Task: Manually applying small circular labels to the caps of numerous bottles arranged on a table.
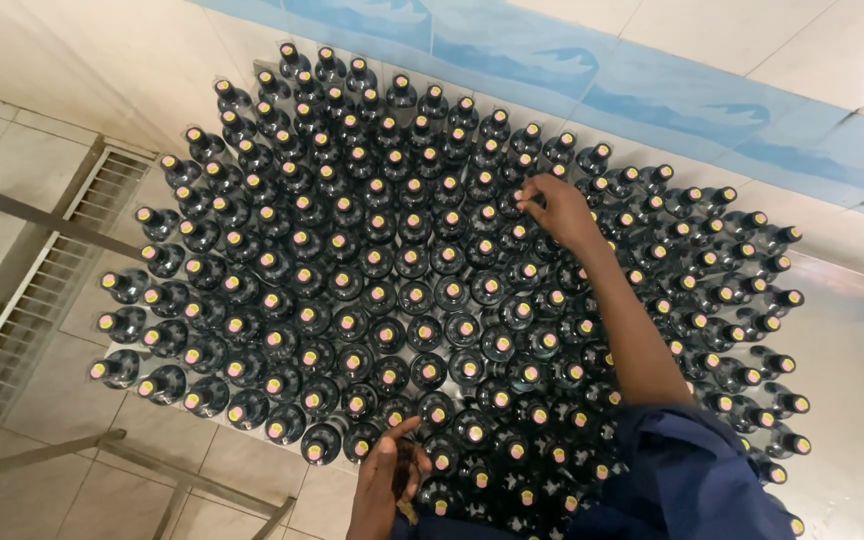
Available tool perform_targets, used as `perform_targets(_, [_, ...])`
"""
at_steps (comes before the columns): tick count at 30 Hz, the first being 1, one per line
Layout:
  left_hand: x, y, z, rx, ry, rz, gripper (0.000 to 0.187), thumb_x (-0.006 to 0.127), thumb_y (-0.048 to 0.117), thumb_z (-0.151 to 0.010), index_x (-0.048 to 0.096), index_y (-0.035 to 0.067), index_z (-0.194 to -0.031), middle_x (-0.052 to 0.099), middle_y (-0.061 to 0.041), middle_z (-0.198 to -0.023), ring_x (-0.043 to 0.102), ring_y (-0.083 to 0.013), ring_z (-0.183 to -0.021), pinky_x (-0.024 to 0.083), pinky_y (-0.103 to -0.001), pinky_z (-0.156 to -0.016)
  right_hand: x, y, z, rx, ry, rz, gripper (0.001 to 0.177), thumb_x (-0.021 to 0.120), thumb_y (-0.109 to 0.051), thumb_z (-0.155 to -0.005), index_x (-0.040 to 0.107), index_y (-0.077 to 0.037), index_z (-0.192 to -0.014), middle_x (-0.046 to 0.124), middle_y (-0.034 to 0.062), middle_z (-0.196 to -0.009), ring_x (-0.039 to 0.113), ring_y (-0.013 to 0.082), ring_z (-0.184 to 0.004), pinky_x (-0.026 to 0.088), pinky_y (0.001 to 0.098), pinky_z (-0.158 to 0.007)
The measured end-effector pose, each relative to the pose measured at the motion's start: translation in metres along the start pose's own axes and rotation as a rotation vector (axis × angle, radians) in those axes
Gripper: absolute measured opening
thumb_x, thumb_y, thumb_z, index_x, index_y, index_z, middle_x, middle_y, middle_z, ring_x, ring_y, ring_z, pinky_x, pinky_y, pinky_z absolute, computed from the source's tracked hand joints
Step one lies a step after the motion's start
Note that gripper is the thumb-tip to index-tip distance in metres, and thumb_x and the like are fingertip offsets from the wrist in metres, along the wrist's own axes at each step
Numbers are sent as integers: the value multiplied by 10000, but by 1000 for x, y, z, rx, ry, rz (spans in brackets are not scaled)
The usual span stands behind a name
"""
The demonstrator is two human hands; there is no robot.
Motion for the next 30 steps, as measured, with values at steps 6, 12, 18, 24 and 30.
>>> perform_targets(6, [-2, -3, 0, 5, 3, 0, 769, 448, 558, -1016, 659, 30, -1533, 780, -172, -872, 538, -168, -527, 407, -314, -476, 2, -12, -5, 203, -85, 84, 446, 789, -43, -998, 545, -34, -1370, 721, 165, -1290, 747, 334, -1080, 652, 500, -872])
perform_targets(12, [1, 4, 7, 3, 10, -11, 765, 428, 552, -1028, 635, 35, -1551, 773, -152, -879, 525, -163, -542, 405, -318, -498, 13, -7, -5, 148, -128, 77, 398, 691, 40, -1014, 683, -98, -1386, 679, 168, -1440, 714, 353, -960, 567, 577, -849])
perform_targets(18, [5, 6, 9, -21, 9, -4, 811, 454, 579, -998, 616, 36, -1578, 767, -162, -893, 545, -173, -564, 412, -329, -499, 6, -12, -4, 252, -195, 51, 486, 728, -57, -1017, 622, -91, -1490, 628, 157, -1564, 613, 442, -1371, 536, 672, -1039])
perform_targets(24, [15, 9, 8, -18, 0, 36, 841, 475, 625, -957, 586, 83, -1591, 778, -176, -860, 536, -160, -532, 384, -311, -485, -6, -163, 48, 128, -118, 94, 398, 757, -133, -1010, 701, -101, -1403, 722, 149, -1408, 667, 338, -1286, 542, 501, -1101])
perform_targets(30, [44, 37, 29, -100, 33, -81, 871, 352, 679, -937, 496, 216, -1660, 697, -175, -850, 553, -211, -646, 422, -356, -604, 83, -305, 186, -102, -709, -619, 480, 816, -298, -980, 682, -231, -1436, 661, 53, -1303, 636, 246, -1175, 547, 373, -941])
Point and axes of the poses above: each hand's wrist, its own z-axis away from the middle knuckle, its own x-axis out of the palm, y = z × x, the point moved 7 cm from there along -z, towards the middle knuckle
